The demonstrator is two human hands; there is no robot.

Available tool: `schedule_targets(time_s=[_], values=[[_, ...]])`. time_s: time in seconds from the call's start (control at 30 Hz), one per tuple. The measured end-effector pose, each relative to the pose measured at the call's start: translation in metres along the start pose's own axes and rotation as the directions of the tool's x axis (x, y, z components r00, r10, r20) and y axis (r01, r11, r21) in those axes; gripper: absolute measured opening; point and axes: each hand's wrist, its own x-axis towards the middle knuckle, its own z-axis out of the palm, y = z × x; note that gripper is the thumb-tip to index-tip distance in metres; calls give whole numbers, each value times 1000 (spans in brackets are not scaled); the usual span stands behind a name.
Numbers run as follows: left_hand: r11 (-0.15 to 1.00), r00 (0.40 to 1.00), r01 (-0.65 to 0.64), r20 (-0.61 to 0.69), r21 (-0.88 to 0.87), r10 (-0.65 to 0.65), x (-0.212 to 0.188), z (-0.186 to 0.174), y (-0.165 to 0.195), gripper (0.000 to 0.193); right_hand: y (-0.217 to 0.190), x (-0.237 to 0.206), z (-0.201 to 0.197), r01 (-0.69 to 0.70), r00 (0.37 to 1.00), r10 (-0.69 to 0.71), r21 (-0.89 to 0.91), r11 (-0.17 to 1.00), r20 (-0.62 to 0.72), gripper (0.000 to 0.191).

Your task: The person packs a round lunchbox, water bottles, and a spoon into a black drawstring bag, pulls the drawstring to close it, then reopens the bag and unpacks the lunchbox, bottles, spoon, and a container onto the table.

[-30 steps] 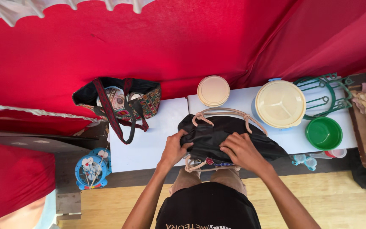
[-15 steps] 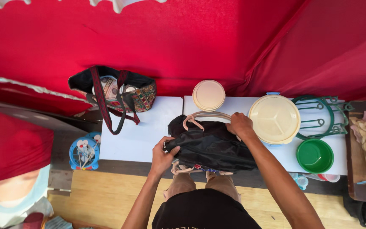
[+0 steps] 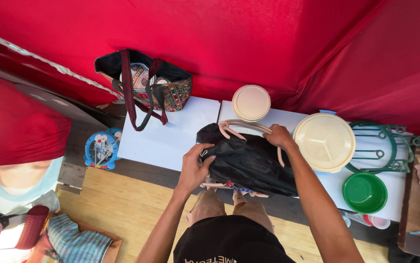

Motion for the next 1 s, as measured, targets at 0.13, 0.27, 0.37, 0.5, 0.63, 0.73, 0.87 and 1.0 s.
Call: schedule_targets(time_s=[0.13,0.27,0.37,0.5,0.63,0.73,0.87,1.0], values=[[978,993,108,-22,-177,-113,-8,10,-16,36,-1,-17,-15,114,992,-114,-8,993,-62,38],[949,995,88,-28,-303,-101,-14,18,-37,34,-15,-58,-36,178,983,-176,44,983,-49,31],[937,980,161,-60,-311,-188,-17,22,-46,34,-27,-97,-50,243,967,-237,58,968,-94,30],[907,972,159,-98,-390,-213,-18,23,-45,35,-27,-148,-62,224,971,-212,121,967,-108,32],[816,883,407,-54,-410,-467,-14,26,-42,38,-14,-181,-66,459,883,-378,352,816,-278,23],[889,921,316,-118,-332,-372,-10,31,-48,39,-7,-192,-67,568,821,-436,443,694,-369,12],[941,953,222,-150,-255,-265,-16,39,-74,45,-9,-196,-59,604,787,-485,312,734,-381,10],[967,987,-69,-159,-244,30,-43,45,-115,57,-11,-200,-44,541,839,-451,378,751,-305,14]])
